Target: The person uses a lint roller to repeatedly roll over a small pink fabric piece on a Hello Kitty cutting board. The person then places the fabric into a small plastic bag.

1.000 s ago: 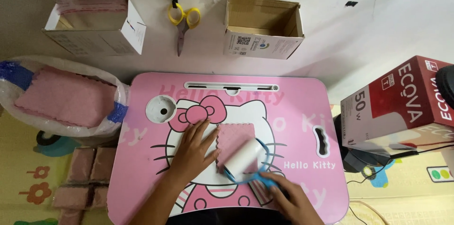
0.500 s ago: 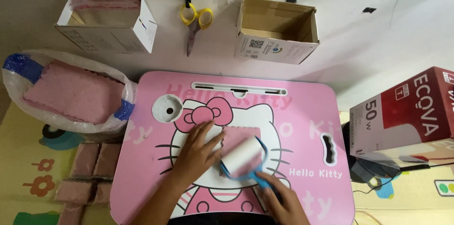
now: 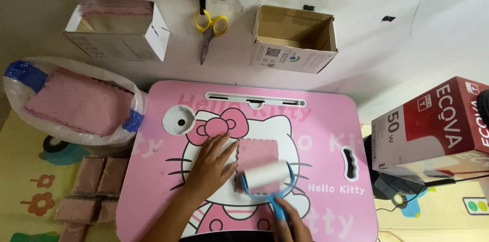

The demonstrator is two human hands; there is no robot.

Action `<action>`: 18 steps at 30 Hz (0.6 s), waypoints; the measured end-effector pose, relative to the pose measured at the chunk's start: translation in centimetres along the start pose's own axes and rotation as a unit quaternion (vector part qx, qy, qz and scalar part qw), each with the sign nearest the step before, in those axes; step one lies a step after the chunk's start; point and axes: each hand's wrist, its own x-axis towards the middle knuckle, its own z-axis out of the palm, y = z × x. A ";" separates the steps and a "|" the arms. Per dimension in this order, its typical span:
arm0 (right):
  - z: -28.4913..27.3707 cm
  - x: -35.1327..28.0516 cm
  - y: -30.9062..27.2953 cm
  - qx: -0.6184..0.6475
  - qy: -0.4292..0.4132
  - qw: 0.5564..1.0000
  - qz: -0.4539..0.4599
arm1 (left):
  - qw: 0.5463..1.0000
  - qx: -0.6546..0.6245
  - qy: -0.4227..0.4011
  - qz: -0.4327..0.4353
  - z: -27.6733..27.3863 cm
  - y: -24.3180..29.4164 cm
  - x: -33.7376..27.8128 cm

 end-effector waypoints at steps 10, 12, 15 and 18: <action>1.7 4.2 -9.4 -0.044 -0.127 0.985 -0.108 | 0.996 -0.068 0.017 -0.061 -0.4 0.1 0.2; 1.5 4.1 -8.5 -0.053 -0.126 0.981 -0.140 | 0.997 -0.054 0.021 -0.051 -0.2 0.0 0.0; 0.6 3.6 -4.6 -0.085 -0.081 0.979 -0.167 | 1.000 0.026 0.006 -0.015 -0.1 0.0 0.0; 1.4 -0.3 -2.0 -0.012 0.051 0.999 -0.015 | 0.996 0.059 -0.062 -0.013 -0.1 0.1 -0.4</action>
